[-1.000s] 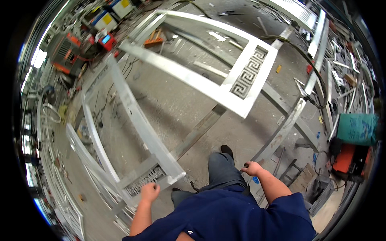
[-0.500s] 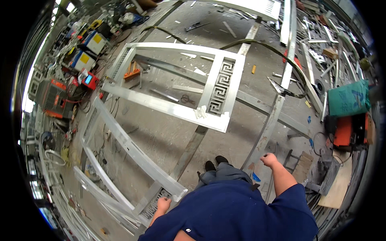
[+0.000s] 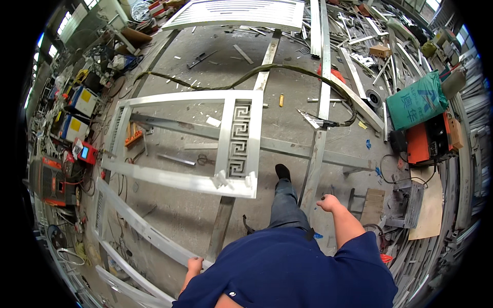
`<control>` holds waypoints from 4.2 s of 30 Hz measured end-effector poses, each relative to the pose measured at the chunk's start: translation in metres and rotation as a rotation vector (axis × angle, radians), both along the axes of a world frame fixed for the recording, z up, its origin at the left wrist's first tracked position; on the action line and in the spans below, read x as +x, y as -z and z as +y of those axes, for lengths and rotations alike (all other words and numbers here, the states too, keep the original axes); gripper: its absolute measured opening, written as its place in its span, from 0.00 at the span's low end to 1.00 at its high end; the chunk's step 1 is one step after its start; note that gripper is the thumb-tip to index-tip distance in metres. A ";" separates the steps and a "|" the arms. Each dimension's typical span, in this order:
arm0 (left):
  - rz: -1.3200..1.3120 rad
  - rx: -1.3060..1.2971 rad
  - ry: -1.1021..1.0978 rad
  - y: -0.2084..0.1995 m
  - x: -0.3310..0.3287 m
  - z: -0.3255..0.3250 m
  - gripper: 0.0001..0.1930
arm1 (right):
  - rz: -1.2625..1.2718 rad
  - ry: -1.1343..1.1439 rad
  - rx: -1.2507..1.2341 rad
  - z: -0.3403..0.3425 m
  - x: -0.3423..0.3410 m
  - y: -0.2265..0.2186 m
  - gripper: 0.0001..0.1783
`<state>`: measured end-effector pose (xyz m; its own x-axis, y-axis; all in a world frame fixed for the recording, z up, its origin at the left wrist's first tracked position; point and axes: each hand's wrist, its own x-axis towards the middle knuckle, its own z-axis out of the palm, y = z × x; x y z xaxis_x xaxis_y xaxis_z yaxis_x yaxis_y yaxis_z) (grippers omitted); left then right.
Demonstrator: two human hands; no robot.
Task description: The person welds a decorative metal panel onto a larger metal frame using a handheld welding torch. They then pick up and position additional metal bars and decorative panels onto the frame structure.
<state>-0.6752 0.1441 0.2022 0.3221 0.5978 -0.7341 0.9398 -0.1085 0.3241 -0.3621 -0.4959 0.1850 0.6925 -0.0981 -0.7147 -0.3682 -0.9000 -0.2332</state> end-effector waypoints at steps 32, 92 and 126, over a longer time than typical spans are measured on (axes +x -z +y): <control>0.413 -0.024 0.119 -0.139 0.360 -0.187 0.15 | -0.055 -0.818 0.001 -0.049 0.477 0.145 0.19; -1.913 0.280 -1.956 -0.262 0.031 -0.344 0.23 | 0.462 0.633 1.113 0.431 0.339 0.016 0.17; -1.402 -0.014 -2.437 -0.165 -0.329 -0.217 0.11 | 0.230 0.557 0.602 0.445 0.064 0.122 0.10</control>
<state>-1.0038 -0.0730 0.3669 -0.3452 0.4320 -0.8332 -0.9142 0.0462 0.4027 -0.2985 -0.0505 0.0634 0.4866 0.0602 -0.8716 -0.8177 -0.3199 -0.4786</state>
